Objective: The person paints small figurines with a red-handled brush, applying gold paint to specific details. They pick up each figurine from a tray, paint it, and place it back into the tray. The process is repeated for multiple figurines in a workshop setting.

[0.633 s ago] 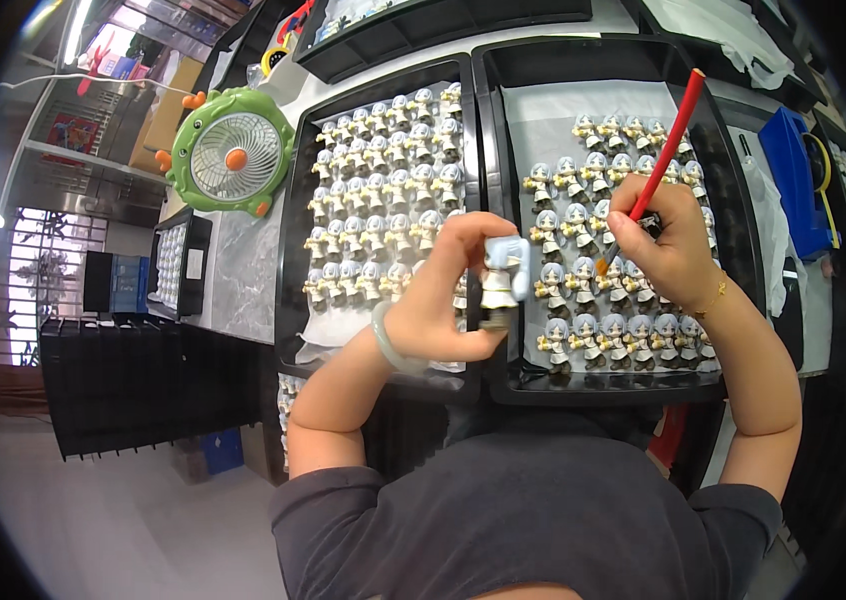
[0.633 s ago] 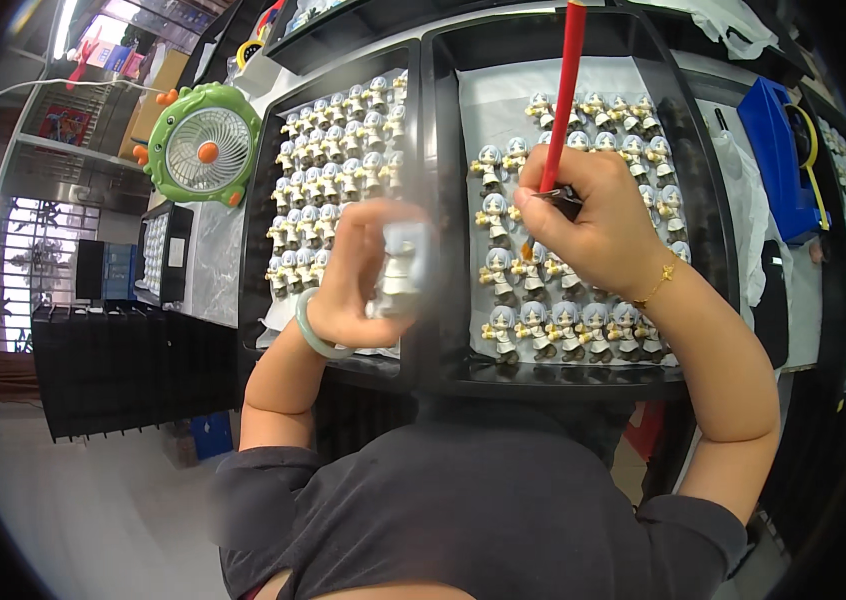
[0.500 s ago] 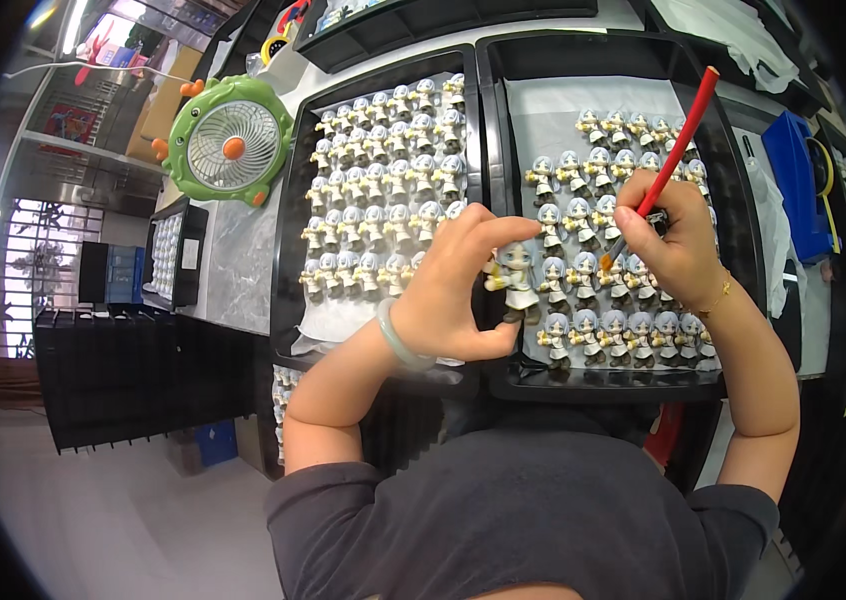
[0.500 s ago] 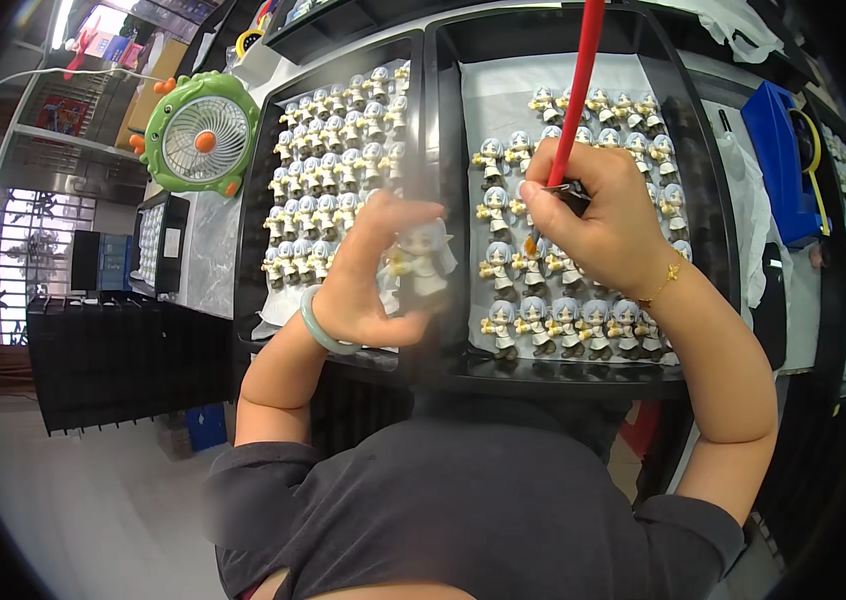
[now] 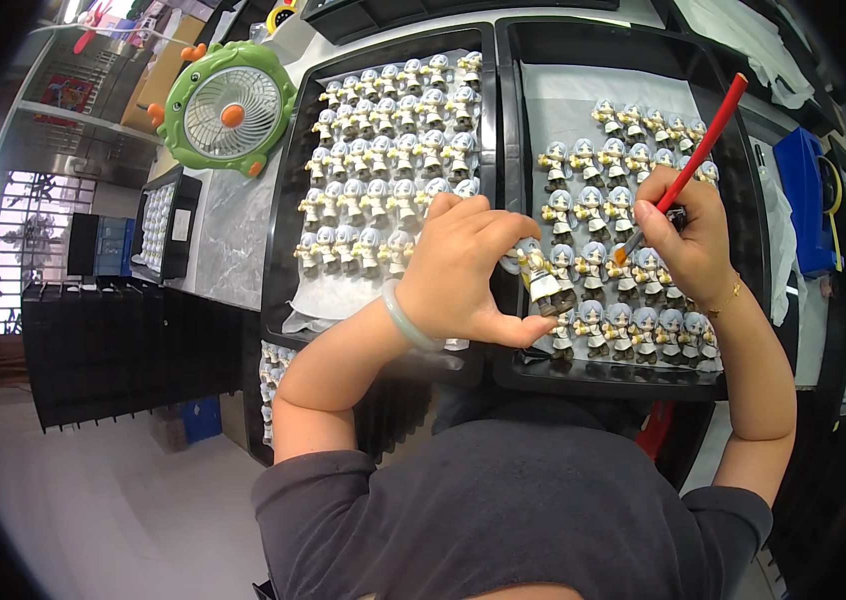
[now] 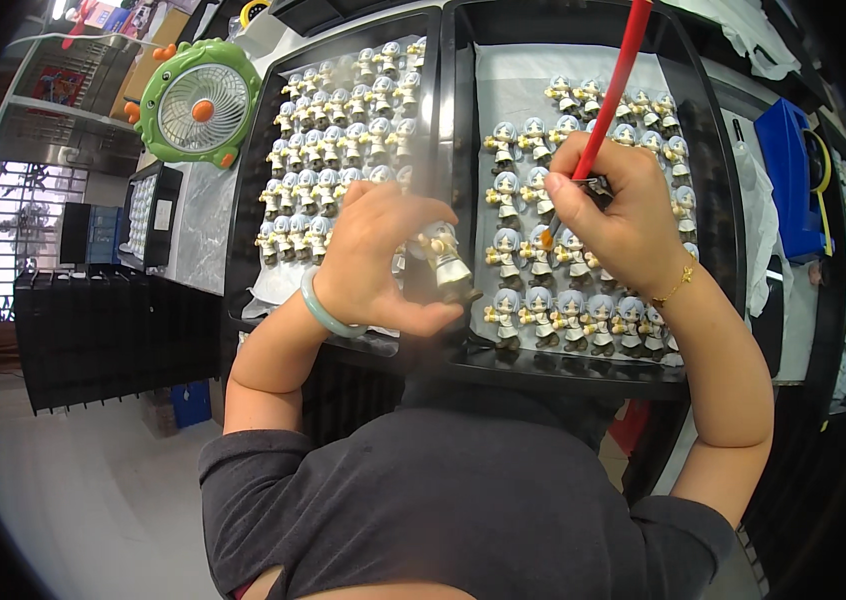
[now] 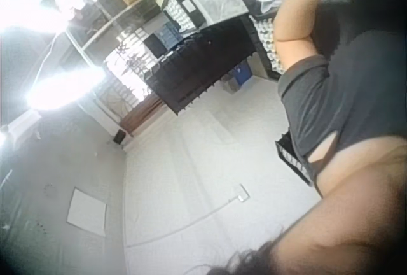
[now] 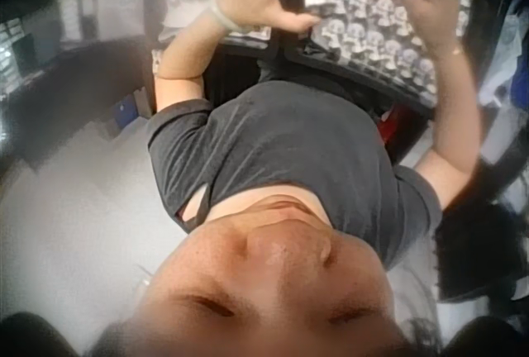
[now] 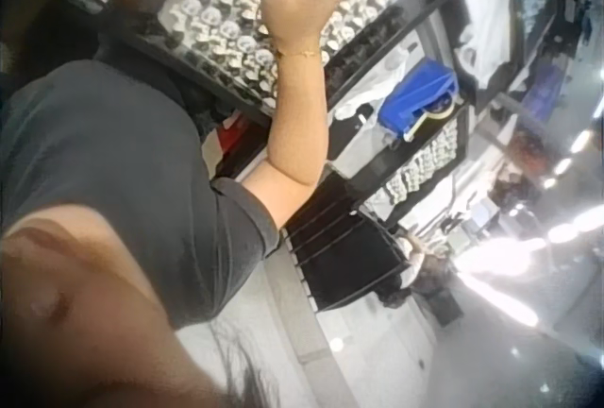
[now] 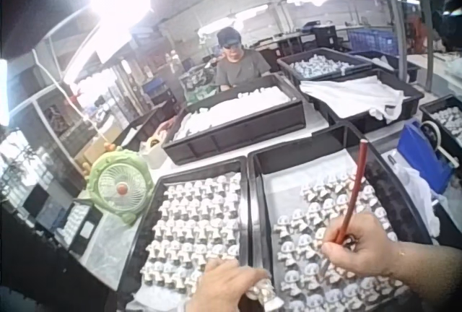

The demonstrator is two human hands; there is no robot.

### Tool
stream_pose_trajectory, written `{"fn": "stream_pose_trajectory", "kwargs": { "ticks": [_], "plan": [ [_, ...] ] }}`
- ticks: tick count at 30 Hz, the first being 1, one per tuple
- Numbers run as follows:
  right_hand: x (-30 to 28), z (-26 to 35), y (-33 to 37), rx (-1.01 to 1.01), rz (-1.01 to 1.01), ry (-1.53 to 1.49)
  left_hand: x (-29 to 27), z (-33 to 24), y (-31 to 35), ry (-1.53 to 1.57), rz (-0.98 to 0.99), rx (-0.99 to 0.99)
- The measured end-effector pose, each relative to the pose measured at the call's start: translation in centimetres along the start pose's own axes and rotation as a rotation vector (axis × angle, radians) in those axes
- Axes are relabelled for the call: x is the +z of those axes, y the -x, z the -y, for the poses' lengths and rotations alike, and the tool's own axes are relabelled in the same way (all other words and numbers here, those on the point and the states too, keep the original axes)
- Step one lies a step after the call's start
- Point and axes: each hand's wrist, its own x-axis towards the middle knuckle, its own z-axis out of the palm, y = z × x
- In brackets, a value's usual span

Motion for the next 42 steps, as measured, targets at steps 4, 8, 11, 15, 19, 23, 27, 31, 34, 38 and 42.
{"fn": "stream_pose_trajectory", "kwargs": {
  "ticks": [4,8,11,15,19,23,27,31,34,38,42],
  "plan": [
    [0.0,-0.3,-0.1,0.008,-0.022,-0.005,-2.3,2.3,0.3,0.548,0.067,-0.26],
    [0.0,-0.5,0.3,0.03,-0.034,-0.065,-9.5,4.8,4.0,0.607,-0.03,-0.505],
    [-0.1,0.3,0.5,0.018,-0.05,-0.107,-11.7,6.4,9.3,0.159,-0.102,-0.703],
    [0.2,0.7,1.0,-0.041,-0.048,-0.059,-10.7,8.7,16.9,-0.52,0.145,-0.657],
    [0.1,0.4,1.1,-0.021,-0.026,-0.052,-9.9,8.8,18.7,-0.484,0.296,-0.71],
    [0.1,0.4,0.9,-0.025,-0.034,-0.064,-9.8,8.5,17.8,-0.612,0.42,-0.738],
    [-0.4,1.4,0.8,-0.082,-0.02,-0.046,-9.7,8.4,16.7,-0.725,0.577,-0.777],
    [0.6,2.5,0.7,0.064,0.115,-0.176,-10.3,6.0,12.1,-0.717,0.604,-0.872],
    [0.7,2.5,1.3,-0.072,0.246,-0.026,-9.0,5.3,4.7,-0.424,0.29,-0.446],
    [0.5,2.4,1.7,-0.19,0.228,0.025,-1.2,4.8,-6.6,-0.152,0.159,-0.076],
    [1.0,1.4,1.1,-0.182,0.151,0.06,7.5,8.4,-15.9,-0.34,0.15,-0.057]
  ]
}}
